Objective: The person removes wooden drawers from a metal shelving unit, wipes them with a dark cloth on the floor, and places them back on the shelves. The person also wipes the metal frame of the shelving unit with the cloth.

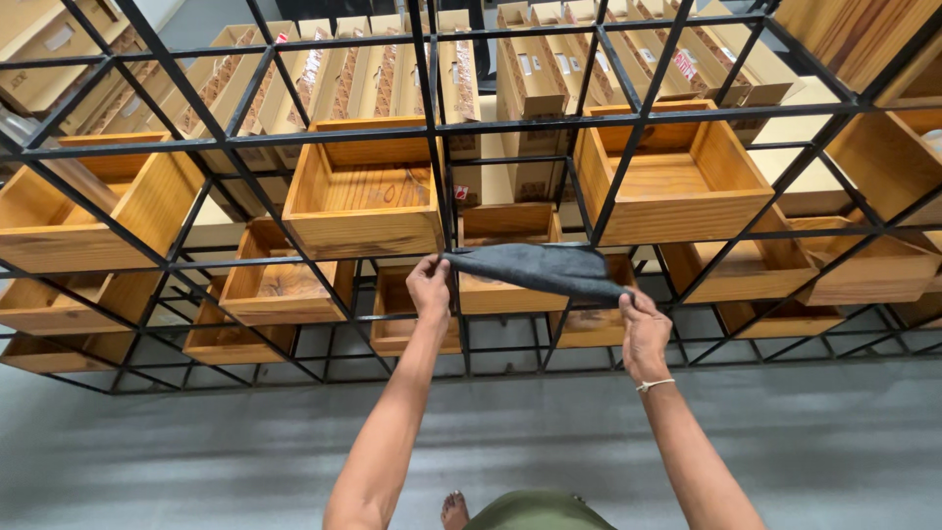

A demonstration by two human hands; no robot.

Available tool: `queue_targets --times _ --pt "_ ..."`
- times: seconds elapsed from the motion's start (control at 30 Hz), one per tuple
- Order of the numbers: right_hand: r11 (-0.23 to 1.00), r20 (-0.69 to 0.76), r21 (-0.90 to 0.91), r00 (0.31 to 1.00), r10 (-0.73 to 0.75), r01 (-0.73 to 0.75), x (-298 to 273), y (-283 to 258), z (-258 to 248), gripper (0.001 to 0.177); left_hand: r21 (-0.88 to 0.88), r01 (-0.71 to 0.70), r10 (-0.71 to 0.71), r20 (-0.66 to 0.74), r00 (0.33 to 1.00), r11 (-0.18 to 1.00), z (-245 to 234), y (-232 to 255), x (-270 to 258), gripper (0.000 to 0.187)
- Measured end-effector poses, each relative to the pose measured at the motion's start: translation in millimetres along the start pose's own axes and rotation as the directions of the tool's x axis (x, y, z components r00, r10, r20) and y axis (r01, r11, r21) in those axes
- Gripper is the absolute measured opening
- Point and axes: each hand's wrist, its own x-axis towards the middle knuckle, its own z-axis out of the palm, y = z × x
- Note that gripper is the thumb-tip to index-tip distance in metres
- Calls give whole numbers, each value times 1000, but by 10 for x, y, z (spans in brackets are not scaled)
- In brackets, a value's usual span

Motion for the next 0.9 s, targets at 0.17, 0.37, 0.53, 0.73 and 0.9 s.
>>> queue_targets --times 0.17,0.37,0.53,0.73,0.9 --pt "923 56 -109 929 -365 369 -232 -784 521 13 -172 -44 63 108 992 984 414 450 12 11" --pt "846 148 -242 879 -453 476 -222 -1468 661 12 -72 -21 51 438 897 997 610 1125 -186 46" --pt "853 330 -204 854 -402 481 -272 -1679 602 20 -15 -56 54 604 795 998 678 1381 -324 71" --pt "857 447 -276 848 -286 435 -285 -1876 491 49 102 87 -134 668 732 991 700 1668 -365 96" --pt "838 614 -361 781 -117 409 -183 -2103 553 99 28 179 -123 826 550 984 854 1936 -501 106"
